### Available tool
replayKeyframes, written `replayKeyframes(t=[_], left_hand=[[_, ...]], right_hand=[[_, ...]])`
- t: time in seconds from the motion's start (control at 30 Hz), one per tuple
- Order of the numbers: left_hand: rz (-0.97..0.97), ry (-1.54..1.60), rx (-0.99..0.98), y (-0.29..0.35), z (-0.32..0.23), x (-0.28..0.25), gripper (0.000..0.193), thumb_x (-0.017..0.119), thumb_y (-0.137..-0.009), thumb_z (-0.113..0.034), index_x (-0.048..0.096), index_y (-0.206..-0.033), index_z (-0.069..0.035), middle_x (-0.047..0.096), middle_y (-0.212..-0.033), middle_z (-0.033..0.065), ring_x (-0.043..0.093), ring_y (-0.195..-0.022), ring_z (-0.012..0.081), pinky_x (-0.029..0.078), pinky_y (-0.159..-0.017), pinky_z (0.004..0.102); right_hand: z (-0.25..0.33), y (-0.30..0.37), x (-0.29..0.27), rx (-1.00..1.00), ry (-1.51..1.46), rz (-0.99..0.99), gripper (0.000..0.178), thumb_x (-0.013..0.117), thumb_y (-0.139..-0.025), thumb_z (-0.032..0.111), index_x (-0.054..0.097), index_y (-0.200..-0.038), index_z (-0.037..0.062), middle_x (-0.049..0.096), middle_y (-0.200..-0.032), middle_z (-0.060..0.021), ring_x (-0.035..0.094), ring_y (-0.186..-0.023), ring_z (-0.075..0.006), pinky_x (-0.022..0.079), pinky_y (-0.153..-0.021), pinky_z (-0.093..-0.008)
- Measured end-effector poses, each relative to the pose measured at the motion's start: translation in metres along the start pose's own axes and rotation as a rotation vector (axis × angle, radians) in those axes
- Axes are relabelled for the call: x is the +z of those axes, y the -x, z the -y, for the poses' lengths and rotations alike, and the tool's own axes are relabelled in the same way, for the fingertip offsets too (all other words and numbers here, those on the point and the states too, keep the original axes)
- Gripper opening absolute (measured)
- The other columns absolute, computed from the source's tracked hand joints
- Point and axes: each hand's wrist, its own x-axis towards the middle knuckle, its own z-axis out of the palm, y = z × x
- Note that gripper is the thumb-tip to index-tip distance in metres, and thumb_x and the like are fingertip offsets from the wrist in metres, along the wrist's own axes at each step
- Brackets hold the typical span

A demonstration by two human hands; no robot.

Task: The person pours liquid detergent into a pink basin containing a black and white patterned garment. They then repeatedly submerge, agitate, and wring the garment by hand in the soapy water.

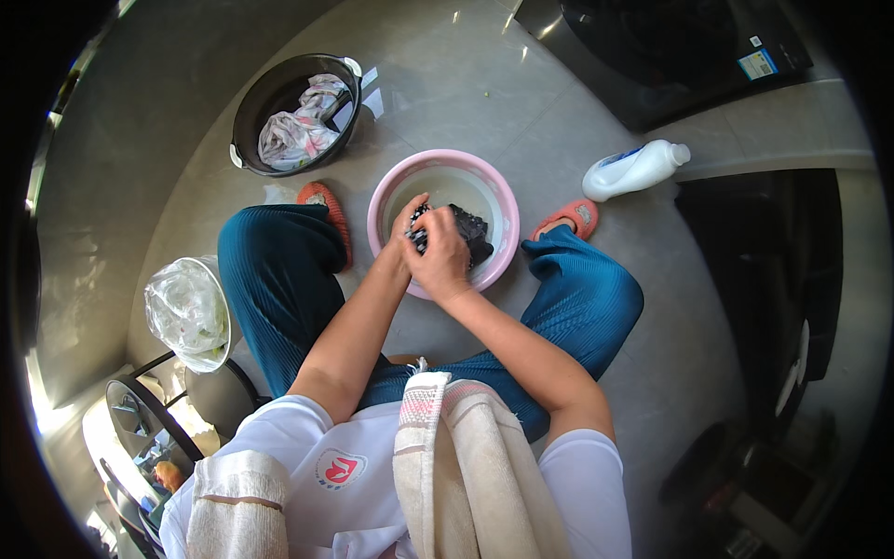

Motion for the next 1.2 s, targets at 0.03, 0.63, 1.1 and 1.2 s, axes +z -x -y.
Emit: replayKeyframes(t=[0.03, 0.63, 1.1, 1.2], left_hand=[[0.139, 0.010, -0.040, -0.001, 0.002, -0.001, 0.025, 0.063, -0.099, -0.030, 0.065, -0.088, -0.008, 0.065, -0.080, 0.0052, 0.062, -0.069, 0.0206, 0.055, -0.064, 0.0371], [0.079, -0.090, 0.136, -0.022, 0.022, -0.010, 0.028, 0.065, -0.099, -0.031, 0.068, -0.092, -0.004, 0.066, -0.085, 0.0067, 0.062, -0.074, 0.0189, 0.050, -0.066, 0.0393], [-0.237, -0.346, 0.039, -0.031, 0.001, -0.040, 0.055, 0.066, -0.097, -0.054, 0.070, -0.116, -0.002, 0.075, -0.104, 0.0123, 0.072, -0.089, 0.0250, 0.058, -0.083, 0.0422], [-0.212, -0.377, 0.049, -0.052, -0.015, -0.064, 0.045, 0.071, -0.095, -0.043, 0.069, -0.118, -0.005, 0.073, -0.105, 0.0084, 0.070, -0.095, 0.0218, 0.057, -0.087, 0.0398]], right_hand=[[0.001, -0.003, 0.000, -0.007, 0.066, 0.093, 0.026, 0.073, -0.086, 0.022, 0.056, -0.097, 0.0060, 0.062, -0.097, -0.0177, 0.063, -0.089, -0.0418, 0.050, -0.076, -0.0508], [-0.012, -0.010, 0.001, 0.035, 0.144, -0.026, 0.020, 0.066, -0.091, 0.024, 0.056, -0.095, 0.0076, 0.061, -0.100, -0.0175, 0.065, -0.088, -0.0414, 0.052, -0.073, -0.0504], [-0.171, -0.037, 0.003, 0.931, -0.674, 0.075, 0.033, 0.074, -0.095, 0.037, 0.068, -0.092, 0.0046, 0.068, -0.081, -0.0019, 0.061, -0.070, -0.0105, 0.048, -0.065, -0.0273], [-0.185, -0.045, 0.018, 0.953, -0.713, 0.064, 0.029, 0.073, -0.095, 0.032, 0.068, -0.093, 0.0040, 0.066, -0.081, -0.0022, 0.060, -0.072, -0.0101, 0.047, -0.065, -0.0283]])
